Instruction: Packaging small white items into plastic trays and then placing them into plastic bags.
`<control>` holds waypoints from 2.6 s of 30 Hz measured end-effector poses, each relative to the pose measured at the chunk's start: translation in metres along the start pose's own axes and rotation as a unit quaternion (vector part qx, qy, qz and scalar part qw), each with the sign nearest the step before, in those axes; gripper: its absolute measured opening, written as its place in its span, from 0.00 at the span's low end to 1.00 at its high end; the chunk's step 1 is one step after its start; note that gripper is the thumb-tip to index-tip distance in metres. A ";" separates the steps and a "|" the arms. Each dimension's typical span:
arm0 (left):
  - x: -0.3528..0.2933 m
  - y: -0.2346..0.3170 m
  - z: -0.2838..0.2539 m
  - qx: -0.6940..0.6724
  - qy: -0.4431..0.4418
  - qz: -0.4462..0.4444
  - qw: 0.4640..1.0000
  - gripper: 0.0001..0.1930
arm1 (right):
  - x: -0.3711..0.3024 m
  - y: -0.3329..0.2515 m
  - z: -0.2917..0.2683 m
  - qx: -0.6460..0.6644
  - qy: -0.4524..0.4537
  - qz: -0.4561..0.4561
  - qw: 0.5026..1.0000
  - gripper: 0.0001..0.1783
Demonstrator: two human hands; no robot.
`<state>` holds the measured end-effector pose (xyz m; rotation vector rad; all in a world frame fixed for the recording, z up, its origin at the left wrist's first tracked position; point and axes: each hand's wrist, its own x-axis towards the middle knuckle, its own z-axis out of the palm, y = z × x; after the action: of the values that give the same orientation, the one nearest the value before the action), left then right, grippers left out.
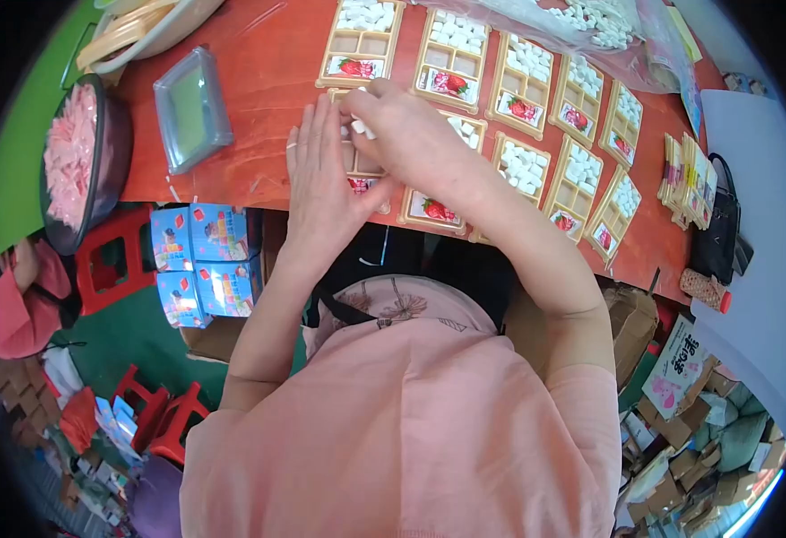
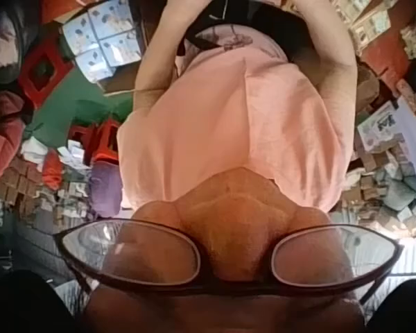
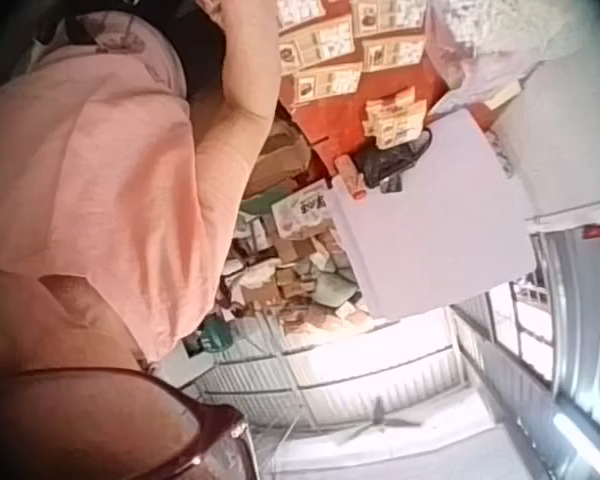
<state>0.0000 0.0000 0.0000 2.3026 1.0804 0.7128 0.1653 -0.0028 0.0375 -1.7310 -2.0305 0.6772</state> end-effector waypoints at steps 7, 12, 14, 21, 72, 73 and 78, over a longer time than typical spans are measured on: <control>-0.005 0.001 0.000 0.012 0.020 -0.001 1.000 0.50 | -0.007 -0.013 0.002 0.072 0.088 0.016 0.993 0.34; -0.003 0.000 0.002 0.003 0.048 0.011 0.999 0.50 | -0.007 -0.008 -0.005 0.082 0.094 0.008 0.992 0.34; -0.004 0.001 0.000 0.004 0.057 0.014 0.998 0.45 | -0.010 -0.006 -0.011 0.142 0.078 0.067 0.985 0.26; 0.005 -0.011 -0.004 -0.038 0.145 0.047 0.988 0.21 | -0.020 0.012 -0.014 0.189 0.157 0.127 0.961 0.12; -0.009 0.000 -0.015 0.071 0.060 0.151 0.984 0.30 | 0.034 0.004 -0.014 -0.281 0.037 -0.134 0.950 0.18; -0.008 0.002 -0.014 0.060 0.069 0.157 0.983 0.29 | 0.035 0.000 -0.016 -0.288 0.016 -0.133 0.948 0.17; 0.004 -0.002 -0.004 0.056 0.129 0.158 0.977 0.19 | 0.041 -0.003 -0.016 -0.271 0.000 -0.141 0.952 0.15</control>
<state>-0.0012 0.0047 0.0028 2.5629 0.8878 1.1256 0.1651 0.0387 0.0511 -1.6355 -2.5622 0.0207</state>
